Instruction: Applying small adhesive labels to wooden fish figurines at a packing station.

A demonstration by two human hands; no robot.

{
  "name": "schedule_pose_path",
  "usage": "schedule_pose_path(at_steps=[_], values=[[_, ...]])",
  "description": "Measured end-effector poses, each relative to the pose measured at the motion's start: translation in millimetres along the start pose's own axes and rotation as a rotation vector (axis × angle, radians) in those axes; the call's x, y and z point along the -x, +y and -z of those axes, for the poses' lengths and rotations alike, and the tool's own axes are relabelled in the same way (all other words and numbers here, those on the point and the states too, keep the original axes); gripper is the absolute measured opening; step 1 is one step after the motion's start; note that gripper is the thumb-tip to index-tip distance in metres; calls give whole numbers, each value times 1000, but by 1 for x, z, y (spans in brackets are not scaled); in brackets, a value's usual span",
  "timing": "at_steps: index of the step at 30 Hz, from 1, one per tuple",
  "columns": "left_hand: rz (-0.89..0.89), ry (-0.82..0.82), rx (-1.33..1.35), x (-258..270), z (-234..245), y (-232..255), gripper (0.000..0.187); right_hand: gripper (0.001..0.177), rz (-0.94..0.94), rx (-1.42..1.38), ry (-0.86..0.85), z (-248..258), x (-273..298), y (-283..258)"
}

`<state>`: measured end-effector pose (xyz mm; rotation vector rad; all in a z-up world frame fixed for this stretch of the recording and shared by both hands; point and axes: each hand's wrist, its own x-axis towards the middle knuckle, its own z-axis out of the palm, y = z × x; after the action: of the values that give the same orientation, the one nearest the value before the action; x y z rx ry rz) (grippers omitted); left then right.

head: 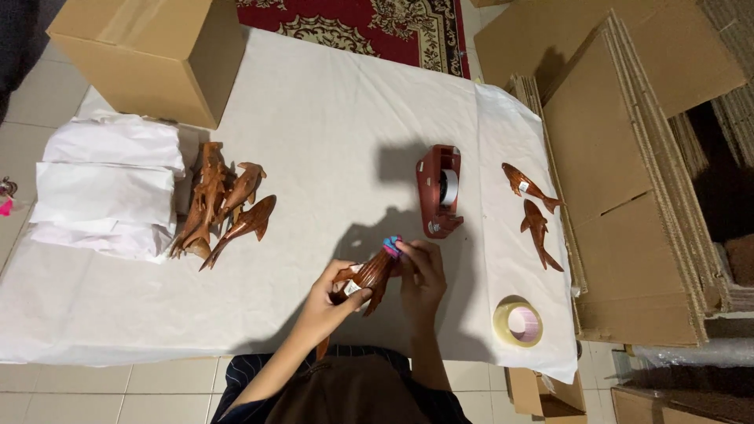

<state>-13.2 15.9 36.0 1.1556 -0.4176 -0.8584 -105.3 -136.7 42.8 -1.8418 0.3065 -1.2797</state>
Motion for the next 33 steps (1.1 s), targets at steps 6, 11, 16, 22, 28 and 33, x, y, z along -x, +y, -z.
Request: schedule_pose_path(at_steps=[6, 11, 16, 22, 28, 33], values=[[-44, 113, 4, -5, 3, 6, 38, 23, -48, -81, -83, -10, 32, 0], [-140, 139, -67, -2, 3, 23, 45, 20, -392, -409, -3, -20, 46, -15], [-160, 138, 17, -3, 3, 11, 46, 23, -769, -577, 232, -24, 57, 15], [-141, 44, -36, -4, -4, -4, 61, 31, -679, -365, 86, -24, 34, -14], [-182, 147, -92, -7, -3, 7, 61, 23, -741, -318, 98, -16, 63, 21], [-97, 238, -207, -10, 5, 4, 64, 28, -557, -163, 38, -18, 40, -20]])
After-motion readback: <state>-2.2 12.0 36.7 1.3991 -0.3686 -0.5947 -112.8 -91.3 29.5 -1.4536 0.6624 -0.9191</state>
